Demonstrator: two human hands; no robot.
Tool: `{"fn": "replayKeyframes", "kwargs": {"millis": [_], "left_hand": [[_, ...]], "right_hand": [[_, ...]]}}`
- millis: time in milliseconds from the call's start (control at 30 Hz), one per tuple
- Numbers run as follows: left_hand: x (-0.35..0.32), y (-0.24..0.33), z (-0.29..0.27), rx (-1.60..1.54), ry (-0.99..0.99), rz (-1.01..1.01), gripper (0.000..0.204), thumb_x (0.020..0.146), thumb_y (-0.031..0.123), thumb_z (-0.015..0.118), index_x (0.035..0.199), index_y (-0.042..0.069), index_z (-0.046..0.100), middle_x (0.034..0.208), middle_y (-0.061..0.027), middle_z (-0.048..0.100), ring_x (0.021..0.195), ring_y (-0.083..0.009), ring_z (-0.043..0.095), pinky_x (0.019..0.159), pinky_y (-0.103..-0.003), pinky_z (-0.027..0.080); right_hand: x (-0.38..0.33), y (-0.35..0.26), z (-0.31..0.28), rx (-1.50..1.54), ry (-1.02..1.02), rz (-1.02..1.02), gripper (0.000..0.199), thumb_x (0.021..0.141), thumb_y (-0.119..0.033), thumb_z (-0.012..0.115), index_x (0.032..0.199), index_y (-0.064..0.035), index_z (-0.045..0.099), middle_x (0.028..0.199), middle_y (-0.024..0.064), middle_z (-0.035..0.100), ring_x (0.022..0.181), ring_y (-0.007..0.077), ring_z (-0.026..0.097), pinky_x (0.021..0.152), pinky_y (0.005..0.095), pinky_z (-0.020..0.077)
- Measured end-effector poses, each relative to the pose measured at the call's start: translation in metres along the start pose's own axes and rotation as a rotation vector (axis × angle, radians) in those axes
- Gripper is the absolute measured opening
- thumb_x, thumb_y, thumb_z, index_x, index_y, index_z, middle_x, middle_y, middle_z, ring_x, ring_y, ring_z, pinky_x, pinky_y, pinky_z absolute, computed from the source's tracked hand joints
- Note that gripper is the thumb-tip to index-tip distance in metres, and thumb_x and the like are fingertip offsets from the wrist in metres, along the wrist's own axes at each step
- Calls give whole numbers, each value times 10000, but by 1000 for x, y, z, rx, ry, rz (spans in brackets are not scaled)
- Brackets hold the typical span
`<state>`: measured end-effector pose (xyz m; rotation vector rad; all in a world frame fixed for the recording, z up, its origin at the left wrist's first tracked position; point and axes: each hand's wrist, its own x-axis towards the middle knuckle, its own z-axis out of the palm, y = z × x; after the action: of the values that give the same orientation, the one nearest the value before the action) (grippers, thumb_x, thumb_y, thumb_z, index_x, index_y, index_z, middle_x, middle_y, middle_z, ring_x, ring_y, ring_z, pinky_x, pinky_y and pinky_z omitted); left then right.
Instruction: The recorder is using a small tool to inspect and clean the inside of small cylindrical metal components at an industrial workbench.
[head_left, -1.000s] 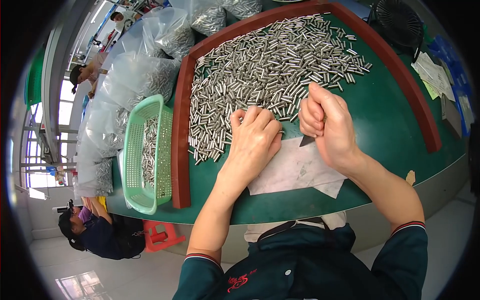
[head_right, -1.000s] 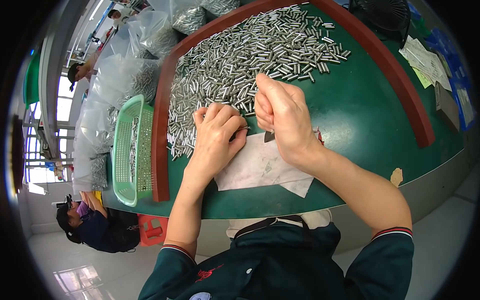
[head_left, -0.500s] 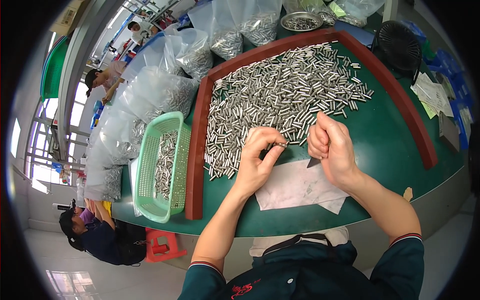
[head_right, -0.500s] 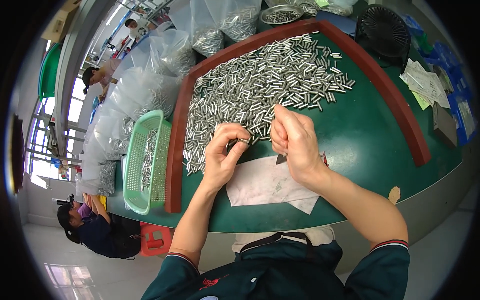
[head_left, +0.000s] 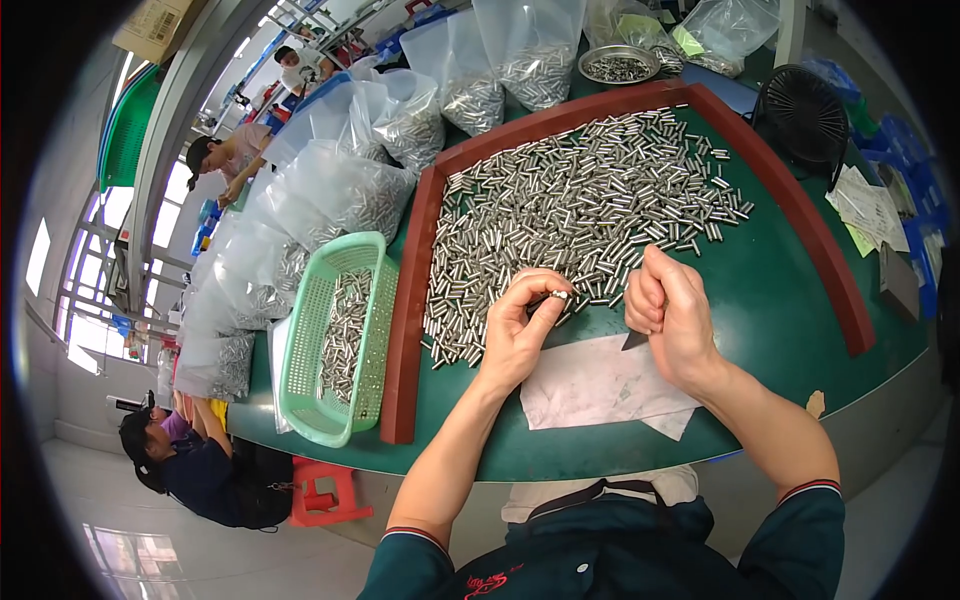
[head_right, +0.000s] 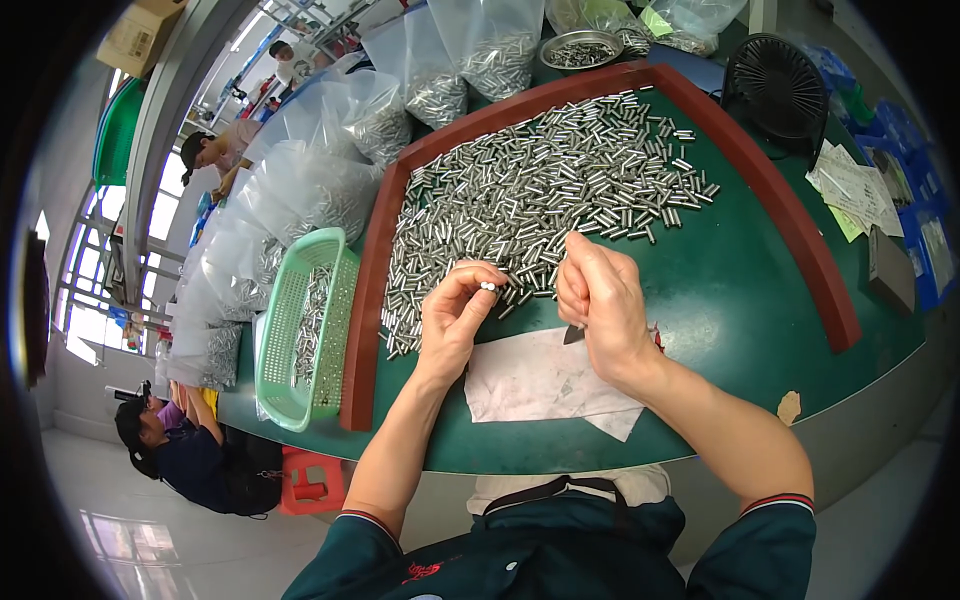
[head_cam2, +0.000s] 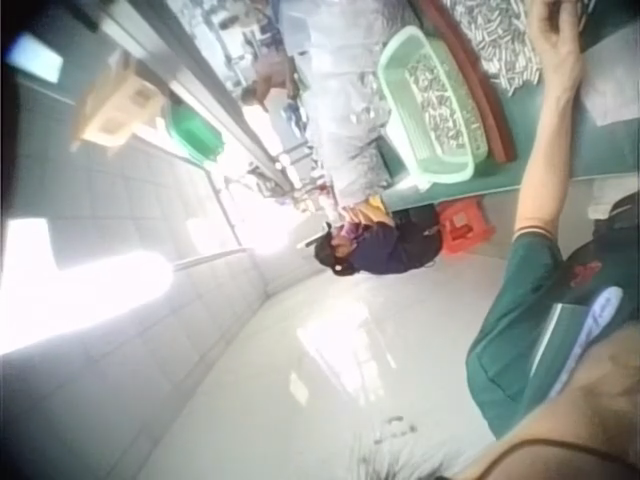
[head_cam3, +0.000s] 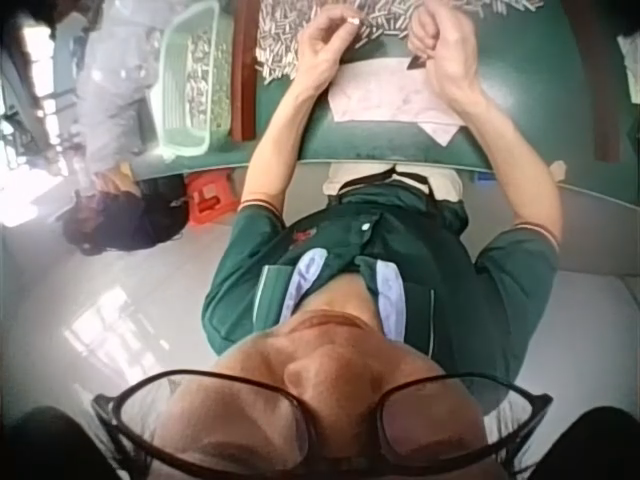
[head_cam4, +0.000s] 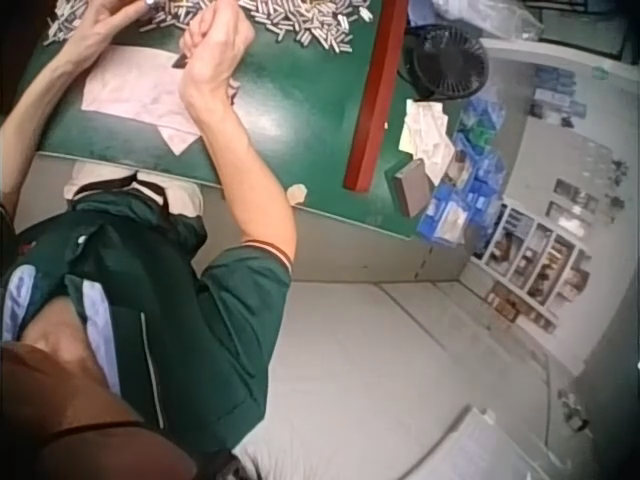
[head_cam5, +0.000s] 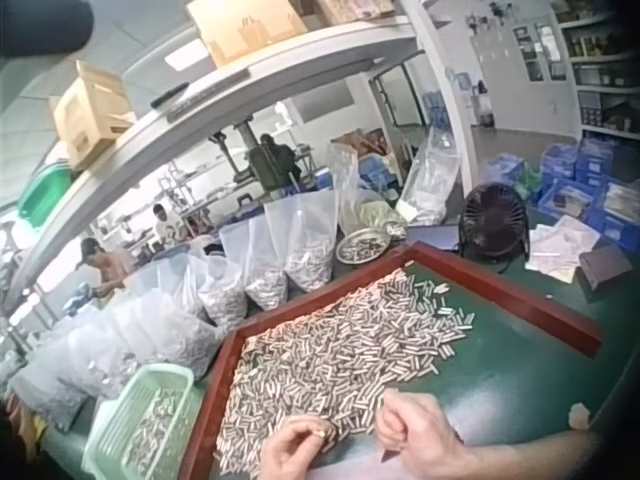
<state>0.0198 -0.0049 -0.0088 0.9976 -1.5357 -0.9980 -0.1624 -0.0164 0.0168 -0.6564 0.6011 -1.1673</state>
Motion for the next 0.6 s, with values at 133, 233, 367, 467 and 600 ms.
{"fn": "replayKeyframes", "kwargs": {"millis": [133,233,367,467,600], "left_hand": [[-4,8,-1,58,32,-65,84,775,14,560,858,5,572,885,-53,536,783,-119,494,693,-228,405],[-8,41,1,626,-159,122,100,673,18,613,767,15,581,710,-69,552,696,-204,514,630,-294,404],[-24,36,9,686,-303,33,92,639,27,632,705,14,569,669,-65,540,634,-207,499,570,-297,402],[-26,29,13,675,-273,11,100,631,28,636,692,14,559,646,-61,520,620,-209,489,553,-302,397],[-27,28,14,678,-268,-15,105,627,11,637,701,12,563,661,-56,532,621,-205,491,555,-295,401]], "right_hand": [[0,1,0,3,-9,-6,388,885,-251,412,543,-112,293,468,-27,303,411,53,219,398,225,181],[-1,1,-4,57,-52,-29,415,892,-262,393,521,-110,284,450,-21,285,403,57,206,392,226,169],[-4,7,3,127,-135,-115,435,904,-271,332,505,-110,265,418,-15,262,384,69,185,379,235,160],[-8,9,4,66,-148,-67,445,906,-303,272,497,-130,243,404,-23,241,381,87,145,403,252,176],[-8,14,4,51,-160,-27,452,910,-290,264,486,-136,235,399,-30,237,384,87,139,404,250,174]]}}
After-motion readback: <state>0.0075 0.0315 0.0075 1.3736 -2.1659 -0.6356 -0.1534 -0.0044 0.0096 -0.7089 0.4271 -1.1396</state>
